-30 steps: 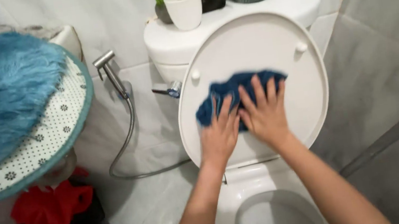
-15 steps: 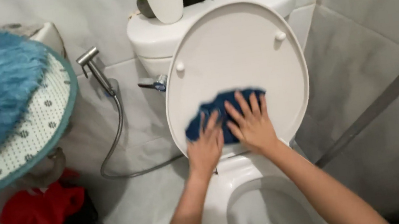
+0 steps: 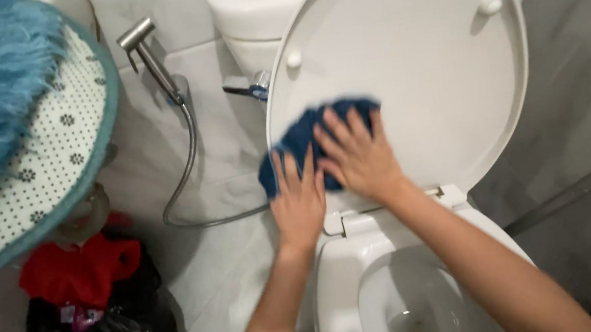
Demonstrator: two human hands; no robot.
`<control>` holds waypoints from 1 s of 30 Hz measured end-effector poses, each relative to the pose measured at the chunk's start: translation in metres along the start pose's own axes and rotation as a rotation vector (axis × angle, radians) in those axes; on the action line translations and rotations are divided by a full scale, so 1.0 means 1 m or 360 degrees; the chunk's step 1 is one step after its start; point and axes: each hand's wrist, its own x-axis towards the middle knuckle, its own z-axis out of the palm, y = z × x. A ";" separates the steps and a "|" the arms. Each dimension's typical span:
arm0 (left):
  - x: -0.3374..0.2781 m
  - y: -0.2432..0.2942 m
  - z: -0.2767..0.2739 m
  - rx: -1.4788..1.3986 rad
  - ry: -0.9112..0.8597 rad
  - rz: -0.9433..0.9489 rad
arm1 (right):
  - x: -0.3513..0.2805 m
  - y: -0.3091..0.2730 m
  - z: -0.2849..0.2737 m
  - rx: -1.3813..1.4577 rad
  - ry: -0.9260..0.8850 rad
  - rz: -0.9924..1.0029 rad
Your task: The person washes a blue cloth in a sink, wrings it out, and then uses it to wipe the toilet tank, lid, seat, and bowl. The person also places a blue bath mat on the floor near the door.
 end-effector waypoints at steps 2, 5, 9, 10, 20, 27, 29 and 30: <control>-0.044 0.007 0.022 -0.0097 -0.0269 -0.0074 | -0.031 -0.009 -0.003 0.0080 -0.0064 -0.0083; -0.063 0.022 0.003 -0.0146 -0.0403 -0.0076 | -0.062 -0.007 -0.009 0.0144 -0.0131 -0.0125; -0.078 0.050 -0.016 -0.0259 -0.0804 -0.0072 | -0.096 0.013 -0.034 0.0117 -0.0201 -0.0138; -0.075 0.055 -0.016 -0.0284 -0.0797 0.0015 | -0.103 0.020 -0.042 0.0082 -0.0264 -0.0052; 0.091 0.110 -0.015 -0.0472 -0.0334 0.0174 | -0.033 0.146 -0.076 -0.0156 -0.0240 0.0329; 0.095 0.126 -0.010 -0.0383 -0.0191 0.0429 | -0.057 0.143 -0.086 -0.0127 -0.0251 0.0346; 0.059 0.127 0.006 -0.0443 -0.0217 0.0584 | -0.102 0.139 -0.073 -0.0167 -0.0229 0.0296; 0.042 0.127 0.005 -0.0447 -0.0209 0.0573 | -0.121 0.134 -0.070 -0.0172 -0.0229 0.0283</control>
